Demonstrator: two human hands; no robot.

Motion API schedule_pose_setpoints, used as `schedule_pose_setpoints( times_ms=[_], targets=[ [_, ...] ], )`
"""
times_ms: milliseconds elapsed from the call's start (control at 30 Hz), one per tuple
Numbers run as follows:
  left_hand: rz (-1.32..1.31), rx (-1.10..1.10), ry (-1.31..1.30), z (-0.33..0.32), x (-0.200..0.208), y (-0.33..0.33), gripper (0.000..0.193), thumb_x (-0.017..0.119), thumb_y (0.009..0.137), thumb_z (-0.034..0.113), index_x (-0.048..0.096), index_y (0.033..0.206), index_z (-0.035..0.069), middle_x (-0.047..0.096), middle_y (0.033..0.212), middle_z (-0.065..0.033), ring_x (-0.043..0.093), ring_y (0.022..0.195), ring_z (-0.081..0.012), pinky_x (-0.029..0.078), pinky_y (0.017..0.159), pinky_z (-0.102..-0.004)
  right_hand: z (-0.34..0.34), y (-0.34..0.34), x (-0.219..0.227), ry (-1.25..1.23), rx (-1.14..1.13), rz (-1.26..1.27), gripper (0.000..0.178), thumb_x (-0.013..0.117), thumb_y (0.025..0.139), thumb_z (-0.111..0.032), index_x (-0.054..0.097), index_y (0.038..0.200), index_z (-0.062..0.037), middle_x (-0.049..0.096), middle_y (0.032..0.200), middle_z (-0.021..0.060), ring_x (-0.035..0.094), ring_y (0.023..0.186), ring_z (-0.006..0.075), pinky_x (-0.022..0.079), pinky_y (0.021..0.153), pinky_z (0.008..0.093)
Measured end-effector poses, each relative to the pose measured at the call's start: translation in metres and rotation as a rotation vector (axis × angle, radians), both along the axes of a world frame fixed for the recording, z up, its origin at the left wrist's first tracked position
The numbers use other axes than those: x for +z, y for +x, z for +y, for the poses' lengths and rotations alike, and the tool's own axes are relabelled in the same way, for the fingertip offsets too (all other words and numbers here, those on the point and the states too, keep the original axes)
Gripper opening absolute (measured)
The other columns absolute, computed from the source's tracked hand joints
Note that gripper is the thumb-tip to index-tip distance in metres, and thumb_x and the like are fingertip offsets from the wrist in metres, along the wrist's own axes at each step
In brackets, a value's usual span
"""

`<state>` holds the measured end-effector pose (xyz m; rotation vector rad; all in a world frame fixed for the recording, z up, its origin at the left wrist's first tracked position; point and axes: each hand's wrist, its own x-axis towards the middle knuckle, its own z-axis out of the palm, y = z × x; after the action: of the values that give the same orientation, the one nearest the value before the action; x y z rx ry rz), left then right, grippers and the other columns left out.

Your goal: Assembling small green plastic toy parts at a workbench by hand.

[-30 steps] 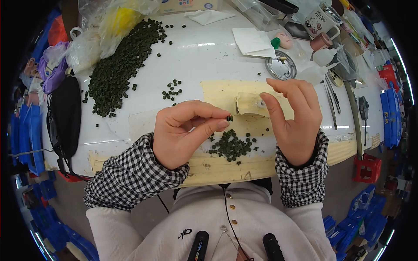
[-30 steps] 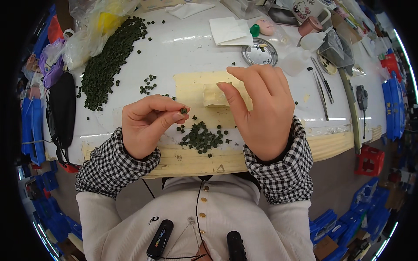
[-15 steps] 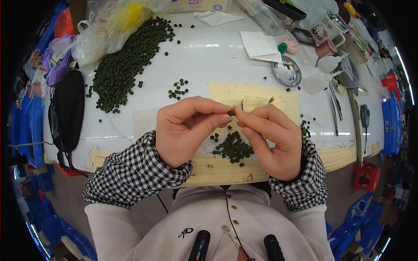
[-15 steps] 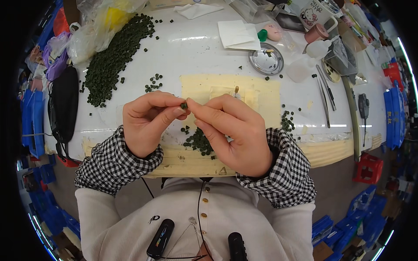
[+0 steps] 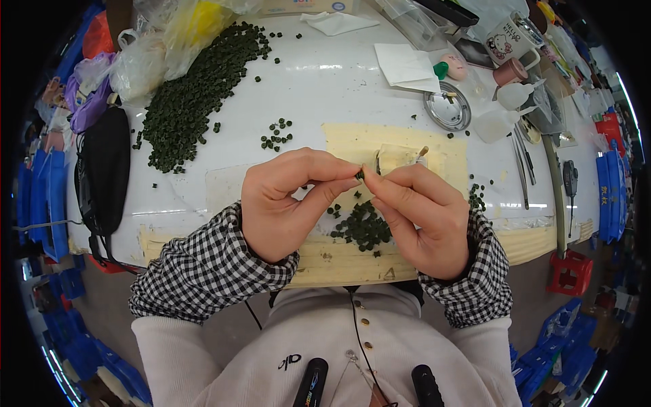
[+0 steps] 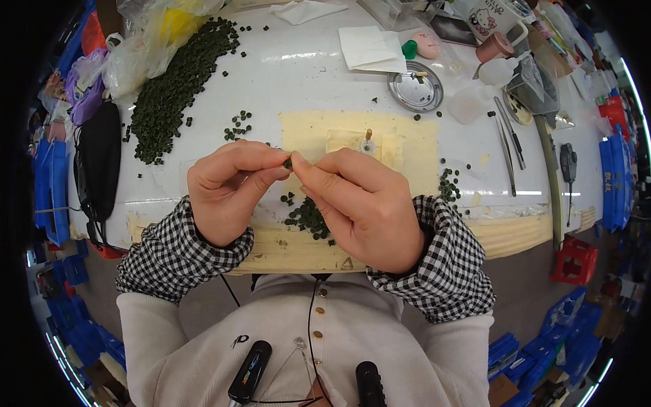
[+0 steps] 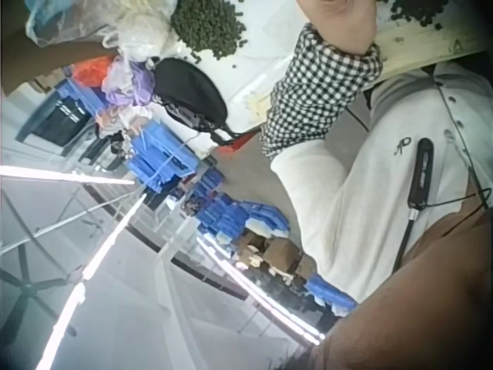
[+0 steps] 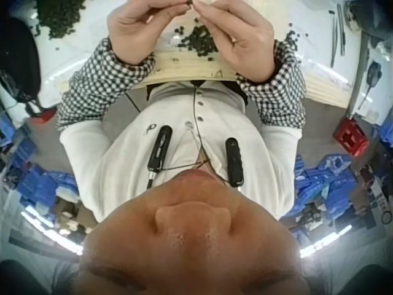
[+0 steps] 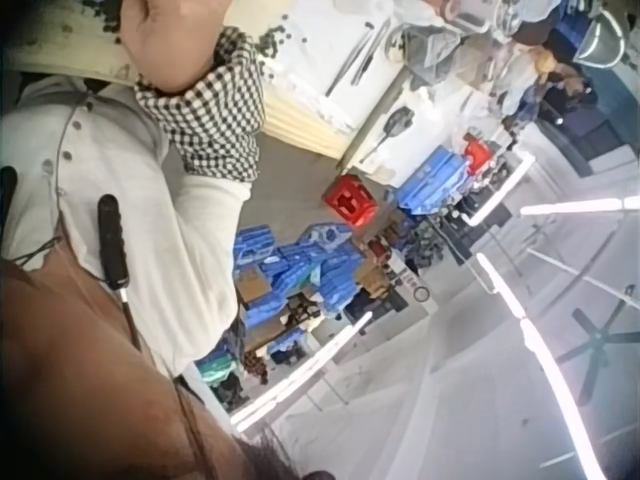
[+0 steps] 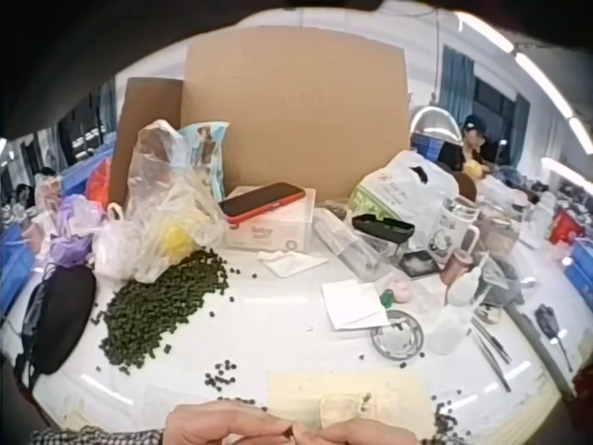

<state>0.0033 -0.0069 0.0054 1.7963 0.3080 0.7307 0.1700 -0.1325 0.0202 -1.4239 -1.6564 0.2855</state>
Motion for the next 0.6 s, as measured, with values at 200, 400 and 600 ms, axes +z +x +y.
schedule_pose_setpoints(
  times_ms=[200,400,600],
  targets=[
    [0.014,0.047,-0.072,-0.003,-0.001,0.005,0.016,0.066,0.085,-0.008,0.069,0.100,-0.003,0.069,0.091,-0.0106,0.064,0.084,-0.0153,0.051,0.075,-0.0258,-0.002,0.000,0.003,0.000,-0.061,0.027,0.034,0.069,0.080,0.005,0.066,0.113,0.0012,0.061,0.084,0.0107,0.060,0.066,0.0218,0.049,0.059,0.0289],
    [0.123,-0.062,0.177,-0.001,0.003,0.006,0.015,0.068,0.080,-0.008,0.069,0.095,-0.003,0.069,0.085,-0.0128,0.067,0.076,-0.0196,0.053,0.070,-0.0275,-0.023,0.023,0.019,0.013,-0.364,0.001,0.013,0.070,0.082,0.002,0.068,0.095,0.0030,0.066,0.080,0.0109,0.064,0.068,0.0188,0.051,0.061,0.0263],
    [0.161,-0.155,0.204,-0.005,0.003,0.013,0.017,0.068,0.079,-0.009,0.069,0.094,-0.002,0.069,0.085,-0.0123,0.066,0.072,-0.0187,0.053,0.067,-0.0259,-0.058,0.070,0.001,-0.112,-0.682,-0.240,0.008,0.069,0.082,-0.002,0.068,0.090,0.0009,0.065,0.079,0.0107,0.062,0.071,0.0237,0.049,0.065,0.0313]
  ],
)
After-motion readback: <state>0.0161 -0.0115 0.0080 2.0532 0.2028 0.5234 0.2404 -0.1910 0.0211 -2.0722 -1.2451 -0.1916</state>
